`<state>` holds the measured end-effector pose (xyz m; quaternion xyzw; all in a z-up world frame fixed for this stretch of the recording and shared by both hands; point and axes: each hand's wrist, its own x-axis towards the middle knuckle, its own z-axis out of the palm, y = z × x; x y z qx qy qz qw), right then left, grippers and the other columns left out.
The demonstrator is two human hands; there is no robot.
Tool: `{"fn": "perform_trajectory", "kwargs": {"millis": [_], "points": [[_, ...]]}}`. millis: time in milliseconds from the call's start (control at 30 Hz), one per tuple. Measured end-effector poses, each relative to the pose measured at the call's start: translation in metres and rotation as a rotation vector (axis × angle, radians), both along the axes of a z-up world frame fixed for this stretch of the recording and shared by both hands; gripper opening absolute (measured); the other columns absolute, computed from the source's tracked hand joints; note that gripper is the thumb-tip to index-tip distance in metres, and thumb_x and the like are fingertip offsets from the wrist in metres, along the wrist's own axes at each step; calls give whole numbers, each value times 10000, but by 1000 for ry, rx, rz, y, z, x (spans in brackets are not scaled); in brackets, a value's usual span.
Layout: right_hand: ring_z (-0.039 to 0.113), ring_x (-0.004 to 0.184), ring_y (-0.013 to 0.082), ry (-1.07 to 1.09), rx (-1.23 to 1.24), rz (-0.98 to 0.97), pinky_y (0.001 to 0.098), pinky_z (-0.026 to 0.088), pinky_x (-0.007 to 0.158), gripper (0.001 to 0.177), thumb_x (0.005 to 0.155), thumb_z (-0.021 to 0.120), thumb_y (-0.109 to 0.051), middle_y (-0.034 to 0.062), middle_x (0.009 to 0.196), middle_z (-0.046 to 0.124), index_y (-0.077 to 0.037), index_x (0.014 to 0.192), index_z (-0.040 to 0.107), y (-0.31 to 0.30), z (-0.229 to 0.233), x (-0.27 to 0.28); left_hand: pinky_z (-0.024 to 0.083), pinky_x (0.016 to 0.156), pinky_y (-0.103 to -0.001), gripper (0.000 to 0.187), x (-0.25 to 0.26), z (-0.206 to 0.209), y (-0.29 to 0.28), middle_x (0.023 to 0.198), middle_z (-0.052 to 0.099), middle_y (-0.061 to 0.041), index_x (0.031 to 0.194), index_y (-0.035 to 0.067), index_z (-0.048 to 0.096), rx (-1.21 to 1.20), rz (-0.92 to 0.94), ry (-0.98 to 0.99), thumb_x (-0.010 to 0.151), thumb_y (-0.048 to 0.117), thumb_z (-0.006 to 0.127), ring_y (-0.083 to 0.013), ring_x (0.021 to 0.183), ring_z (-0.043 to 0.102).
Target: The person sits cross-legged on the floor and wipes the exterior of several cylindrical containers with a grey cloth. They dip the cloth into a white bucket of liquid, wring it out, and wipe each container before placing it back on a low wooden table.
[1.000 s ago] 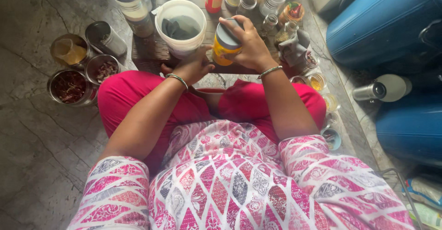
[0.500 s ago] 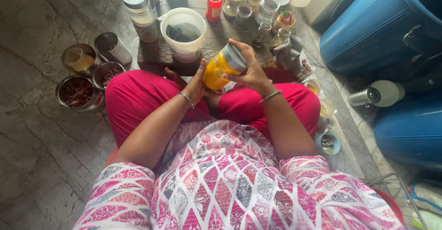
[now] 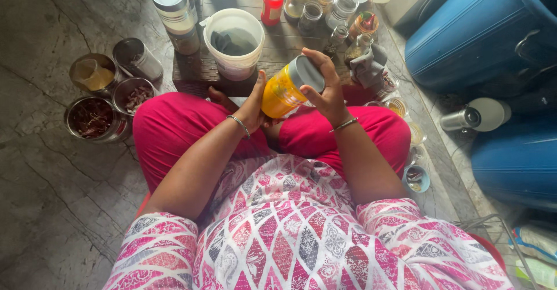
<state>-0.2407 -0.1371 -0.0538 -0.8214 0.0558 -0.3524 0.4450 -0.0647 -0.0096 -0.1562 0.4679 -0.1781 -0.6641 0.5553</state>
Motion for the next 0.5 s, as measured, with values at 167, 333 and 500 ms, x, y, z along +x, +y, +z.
{"fn": "perform_trajectory", "kwargs": {"millis": [167, 333, 500], "points": [[502, 1401, 220, 53, 83, 145, 345, 384, 1224, 850, 955, 718, -615, 125, 1468, 523, -26, 1517, 472, -3, 9, -5, 408, 368, -256, 1170, -3, 6, 7, 696, 629, -104, 1139, 36, 675, -69, -85, 21, 724, 989, 139, -181, 493, 602], [491, 1384, 216, 52, -46, 69, 346, 370, 1220, 881, 1013, 569, -675, 119, 1461, 509, -24, 1588, 419, 5, 9, 1, 429, 412, -254, 1128, -6, 13, 12, 735, 650, -94, 1143, 39, 676, -87, -40, 16, 769, 955, 136, -162, 520, 602], [491, 1365, 264, 54, -106, 82, 373, 368, 1210, 814, 1047, 511, -666, 142, 1446, 504, -30, 1554, 478, 5, 9, 1, 449, 425, -280, 1075, -12, 13, 15, 719, 635, -99, 1113, 43, 675, -106, -2, 7, 797, 943, 180, -175, 509, 588]]}}
